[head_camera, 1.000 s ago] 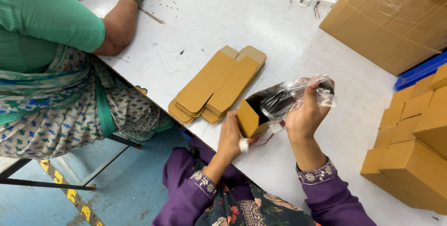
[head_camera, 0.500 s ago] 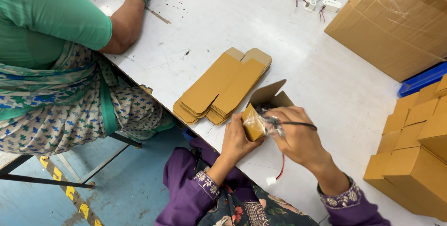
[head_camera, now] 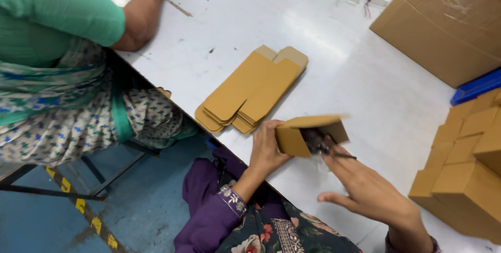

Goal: The person folds cardboard boxes by hand and places small electrical components inside them before stacking them on the table.

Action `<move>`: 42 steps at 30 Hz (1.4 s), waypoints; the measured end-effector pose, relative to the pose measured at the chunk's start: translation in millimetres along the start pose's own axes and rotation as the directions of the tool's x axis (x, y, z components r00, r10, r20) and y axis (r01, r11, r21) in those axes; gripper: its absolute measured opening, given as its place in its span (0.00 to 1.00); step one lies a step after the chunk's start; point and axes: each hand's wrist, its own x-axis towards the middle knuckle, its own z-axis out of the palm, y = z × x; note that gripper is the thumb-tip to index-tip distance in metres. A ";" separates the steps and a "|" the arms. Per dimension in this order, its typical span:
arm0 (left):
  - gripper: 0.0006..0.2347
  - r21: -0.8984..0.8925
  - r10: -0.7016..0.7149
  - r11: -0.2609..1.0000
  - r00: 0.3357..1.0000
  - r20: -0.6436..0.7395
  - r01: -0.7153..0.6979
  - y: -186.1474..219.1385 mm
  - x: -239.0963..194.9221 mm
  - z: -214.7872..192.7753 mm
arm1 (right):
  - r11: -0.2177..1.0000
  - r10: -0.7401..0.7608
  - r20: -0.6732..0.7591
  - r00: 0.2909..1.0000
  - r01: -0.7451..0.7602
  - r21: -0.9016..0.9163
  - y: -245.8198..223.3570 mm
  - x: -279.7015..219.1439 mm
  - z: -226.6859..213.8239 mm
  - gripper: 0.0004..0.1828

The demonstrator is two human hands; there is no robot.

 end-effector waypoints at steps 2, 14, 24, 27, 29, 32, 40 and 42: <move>0.36 0.011 -0.050 0.999 0.999 0.001 0.050 -1.2 3.1 3.7 | 0.998 0.046 -0.120 0.992 -0.039 0.059 2.1 -20.1 -12.3 0.43; 0.40 0.094 -0.112 0.989 0.994 -0.016 0.113 -4.1 -1.5 6.3 | 0.636 0.674 0.156 0.722 -0.674 0.374 34.3 -25.8 89.0 0.36; 0.39 0.107 -0.118 0.987 0.993 -0.014 0.119 2.3 -0.7 5.4 | 0.951 0.306 -0.258 0.917 -0.282 0.124 -2.7 -35.9 134.6 0.40; 0.39 0.094 -0.106 0.990 0.994 -0.020 0.108 2.8 -0.5 3.1 | 0.916 0.377 -0.292 0.879 -0.306 0.260 12.0 -25.0 135.5 0.33; 0.39 0.092 -0.087 0.992 0.996 -0.027 0.090 3.2 0.7 2.4 | 0.929 0.339 -0.383 0.860 -0.242 0.279 26.0 -25.6 121.1 0.31; 0.39 0.096 -0.081 0.992 0.996 -0.031 0.083 2.7 2.3 2.4 | 0.987 0.157 -0.581 0.799 -0.108 0.119 41.6 -32.3 77.0 0.30; 0.40 0.107 -0.090 0.990 0.996 -0.025 0.092 -0.7 0.7 4.9 | 0.997 0.064 -0.705 0.706 -0.073 0.017 18.5 27.0 -17.5 0.23; 0.41 0.112 -0.053 0.992 0.997 -0.055 0.059 -0.8 0.4 5.3 | 0.997 0.009 -0.650 0.760 -0.059 -0.056 10.1 54.1 -15.2 0.21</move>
